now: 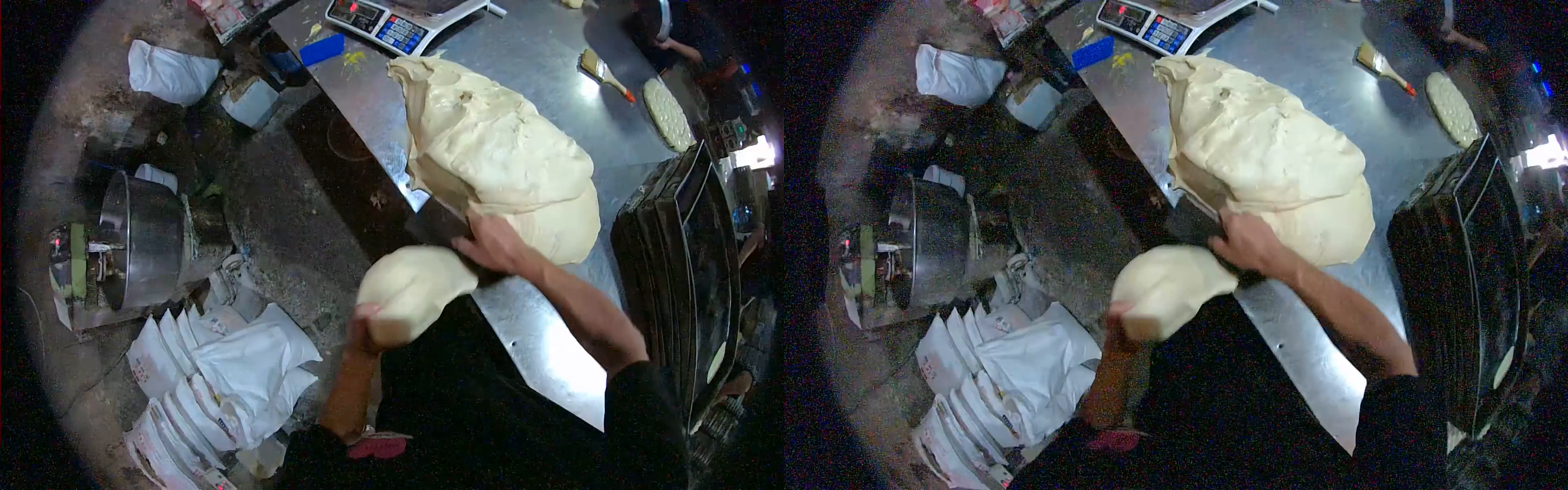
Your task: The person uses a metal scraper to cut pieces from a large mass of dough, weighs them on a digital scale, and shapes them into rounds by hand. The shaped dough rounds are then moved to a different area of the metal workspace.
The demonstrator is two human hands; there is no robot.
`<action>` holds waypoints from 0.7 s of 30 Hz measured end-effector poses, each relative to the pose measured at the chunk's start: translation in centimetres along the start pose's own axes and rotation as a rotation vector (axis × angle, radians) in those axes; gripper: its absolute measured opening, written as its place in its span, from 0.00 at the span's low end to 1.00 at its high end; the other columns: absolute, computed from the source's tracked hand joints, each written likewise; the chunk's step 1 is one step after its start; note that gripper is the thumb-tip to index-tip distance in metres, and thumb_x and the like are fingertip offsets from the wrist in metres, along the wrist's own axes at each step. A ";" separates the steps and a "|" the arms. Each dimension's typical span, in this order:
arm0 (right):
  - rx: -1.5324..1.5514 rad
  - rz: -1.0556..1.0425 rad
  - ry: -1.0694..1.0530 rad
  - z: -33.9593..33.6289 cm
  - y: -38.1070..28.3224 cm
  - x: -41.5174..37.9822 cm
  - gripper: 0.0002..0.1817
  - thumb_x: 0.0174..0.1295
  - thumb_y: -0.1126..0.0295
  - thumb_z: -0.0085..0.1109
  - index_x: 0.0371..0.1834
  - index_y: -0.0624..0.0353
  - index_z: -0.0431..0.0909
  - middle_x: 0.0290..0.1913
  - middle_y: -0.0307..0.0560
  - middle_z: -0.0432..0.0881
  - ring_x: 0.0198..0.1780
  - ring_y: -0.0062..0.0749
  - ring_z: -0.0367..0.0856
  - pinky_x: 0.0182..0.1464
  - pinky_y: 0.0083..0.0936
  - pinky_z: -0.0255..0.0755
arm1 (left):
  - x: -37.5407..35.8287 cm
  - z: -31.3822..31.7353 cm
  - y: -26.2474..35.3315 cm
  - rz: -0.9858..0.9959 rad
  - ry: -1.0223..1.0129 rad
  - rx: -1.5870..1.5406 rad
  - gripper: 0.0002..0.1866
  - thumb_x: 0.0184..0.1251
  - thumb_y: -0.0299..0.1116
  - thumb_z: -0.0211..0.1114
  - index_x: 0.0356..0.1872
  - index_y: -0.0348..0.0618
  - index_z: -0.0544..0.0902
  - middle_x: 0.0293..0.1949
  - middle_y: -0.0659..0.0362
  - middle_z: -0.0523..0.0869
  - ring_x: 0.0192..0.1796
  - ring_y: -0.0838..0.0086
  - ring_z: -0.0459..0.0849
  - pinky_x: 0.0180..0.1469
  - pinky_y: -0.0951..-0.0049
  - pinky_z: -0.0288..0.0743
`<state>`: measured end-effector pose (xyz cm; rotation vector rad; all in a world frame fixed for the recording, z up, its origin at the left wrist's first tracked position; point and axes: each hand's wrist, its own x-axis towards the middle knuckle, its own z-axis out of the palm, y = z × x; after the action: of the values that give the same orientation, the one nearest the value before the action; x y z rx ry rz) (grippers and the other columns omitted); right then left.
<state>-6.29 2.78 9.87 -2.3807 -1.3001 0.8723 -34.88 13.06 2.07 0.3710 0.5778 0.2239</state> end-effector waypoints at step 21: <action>2.106 -0.204 0.308 0.7 -4.2 -5.1 0.39 0.63 0.47 0.50 0.68 0.66 0.56 0.64 0.59 0.69 0.62 0.48 0.71 0.63 0.44 0.67 | 4.7 18.8 12.3 0.072 -0.426 0.803 0.34 0.62 0.45 0.62 0.65 0.36 0.65 0.61 0.51 0.72 0.61 0.63 0.73 0.64 0.63 0.65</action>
<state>-11.56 0.81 13.34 -0.5697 -0.0132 0.8774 -21.64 20.47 19.29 1.1863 0.2071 -0.0340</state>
